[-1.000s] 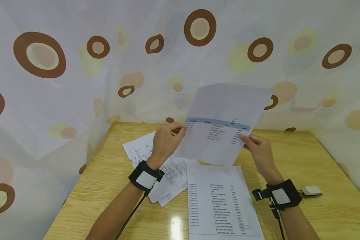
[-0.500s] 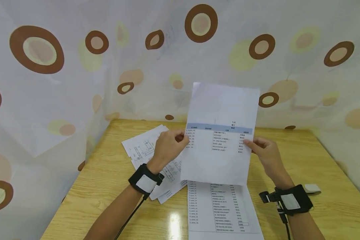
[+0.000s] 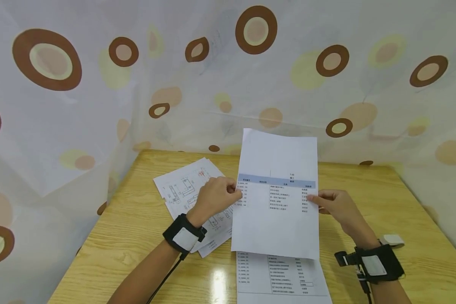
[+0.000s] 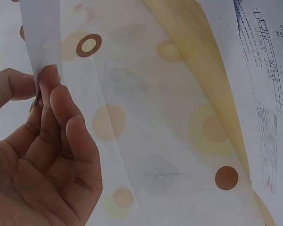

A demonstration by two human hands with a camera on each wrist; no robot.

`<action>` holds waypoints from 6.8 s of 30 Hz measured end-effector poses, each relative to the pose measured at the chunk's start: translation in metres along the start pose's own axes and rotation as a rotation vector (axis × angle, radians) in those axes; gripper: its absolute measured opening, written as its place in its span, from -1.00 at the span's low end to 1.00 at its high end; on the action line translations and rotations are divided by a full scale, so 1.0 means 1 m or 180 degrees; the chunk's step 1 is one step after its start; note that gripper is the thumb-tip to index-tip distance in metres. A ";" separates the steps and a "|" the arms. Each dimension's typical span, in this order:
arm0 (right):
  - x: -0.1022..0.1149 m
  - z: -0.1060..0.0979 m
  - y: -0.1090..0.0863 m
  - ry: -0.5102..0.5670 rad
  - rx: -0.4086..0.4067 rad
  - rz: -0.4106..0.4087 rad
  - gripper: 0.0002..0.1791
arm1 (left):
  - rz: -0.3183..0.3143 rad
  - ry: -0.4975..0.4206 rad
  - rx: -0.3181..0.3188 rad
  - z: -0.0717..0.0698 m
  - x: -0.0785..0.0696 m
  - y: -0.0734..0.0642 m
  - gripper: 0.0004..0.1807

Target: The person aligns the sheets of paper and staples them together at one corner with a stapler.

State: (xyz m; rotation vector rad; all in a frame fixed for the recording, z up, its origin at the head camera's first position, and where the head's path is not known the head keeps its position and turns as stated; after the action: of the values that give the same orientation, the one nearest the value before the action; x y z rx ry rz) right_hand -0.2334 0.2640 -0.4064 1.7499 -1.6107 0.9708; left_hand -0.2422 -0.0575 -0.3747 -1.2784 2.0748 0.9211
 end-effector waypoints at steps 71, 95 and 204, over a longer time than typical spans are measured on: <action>-0.046 0.042 -0.022 -0.0921 0.1113 0.0345 -0.76 | -0.0551 0.0712 0.1488 0.072 0.023 -0.043 -0.66; -0.053 0.048 -0.030 -0.0876 0.1385 0.0199 -0.72 | -0.0593 0.0888 0.1576 0.073 0.038 -0.046 -0.60; 0.079 0.151 0.085 0.0360 0.0046 -0.0341 0.02 | 0.0278 0.0537 -0.1150 -0.122 0.046 -0.042 -0.84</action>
State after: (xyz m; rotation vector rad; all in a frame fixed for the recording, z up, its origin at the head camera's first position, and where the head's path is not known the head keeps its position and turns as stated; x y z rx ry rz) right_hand -0.2966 0.0864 -0.4352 1.7396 -1.4283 1.0135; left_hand -0.2338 -0.1910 -0.3432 -1.5001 2.1744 1.3145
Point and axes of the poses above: each hand's wrist, its own y-axis towards the middle knuckle, its own z-axis out of the palm, x = y × z, the point moved 5 cm from there along y, towards the middle knuckle, and after that the axes turned 7 degrees about -y, right-handed, at the moved point
